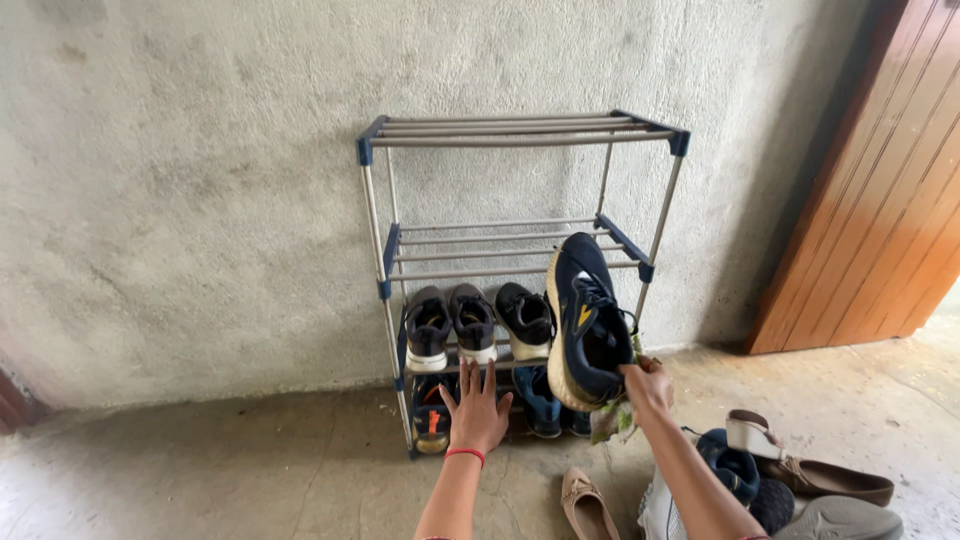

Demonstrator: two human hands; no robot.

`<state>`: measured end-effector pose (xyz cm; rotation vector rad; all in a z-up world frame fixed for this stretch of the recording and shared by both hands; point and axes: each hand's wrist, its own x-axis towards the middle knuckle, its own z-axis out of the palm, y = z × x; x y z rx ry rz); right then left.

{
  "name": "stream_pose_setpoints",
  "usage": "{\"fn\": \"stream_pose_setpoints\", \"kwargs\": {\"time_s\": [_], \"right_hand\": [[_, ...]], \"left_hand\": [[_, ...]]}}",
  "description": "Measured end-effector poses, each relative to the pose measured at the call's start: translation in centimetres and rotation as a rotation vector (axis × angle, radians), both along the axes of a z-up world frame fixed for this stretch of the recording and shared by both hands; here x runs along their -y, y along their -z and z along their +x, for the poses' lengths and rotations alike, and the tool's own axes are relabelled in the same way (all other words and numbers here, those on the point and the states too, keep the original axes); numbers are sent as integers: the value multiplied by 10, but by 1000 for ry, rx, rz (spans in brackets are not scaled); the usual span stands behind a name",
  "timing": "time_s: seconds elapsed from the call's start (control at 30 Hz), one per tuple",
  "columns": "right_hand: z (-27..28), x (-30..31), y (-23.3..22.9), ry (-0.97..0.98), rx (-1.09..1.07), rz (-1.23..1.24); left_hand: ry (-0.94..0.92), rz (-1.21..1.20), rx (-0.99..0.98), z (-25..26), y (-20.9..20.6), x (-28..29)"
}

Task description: The person wipes several pairs of shoes with a green cloth, handling them one at a time. After wiping, the person places the shoes on a metal shoe rack.

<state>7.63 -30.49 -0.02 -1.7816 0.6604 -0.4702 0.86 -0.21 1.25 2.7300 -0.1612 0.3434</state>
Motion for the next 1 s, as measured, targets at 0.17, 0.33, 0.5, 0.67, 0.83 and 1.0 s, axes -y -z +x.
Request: {"fn": "stream_pose_setpoints", "kwargs": {"time_s": [0.17,0.33,0.5,0.67,0.83,1.0], "right_hand": [[26,24,-46,54,-12,-20],[56,43,-84,87,-137,-37],[111,64,-104,41,-165,-48],[181,79,-119,36,-220,-127],[247,98,-127,-13,-262,-194],[281,108,-131,-56,-306,-319]], "left_hand": [[19,11,-23,18,-17,7],[38,16,-6,51,-34,12],[46,6,-17,100,-53,19],[111,-19,15,152,-69,23],[136,-17,-8,195,-79,33],[107,38,11,230,-80,45]]}}
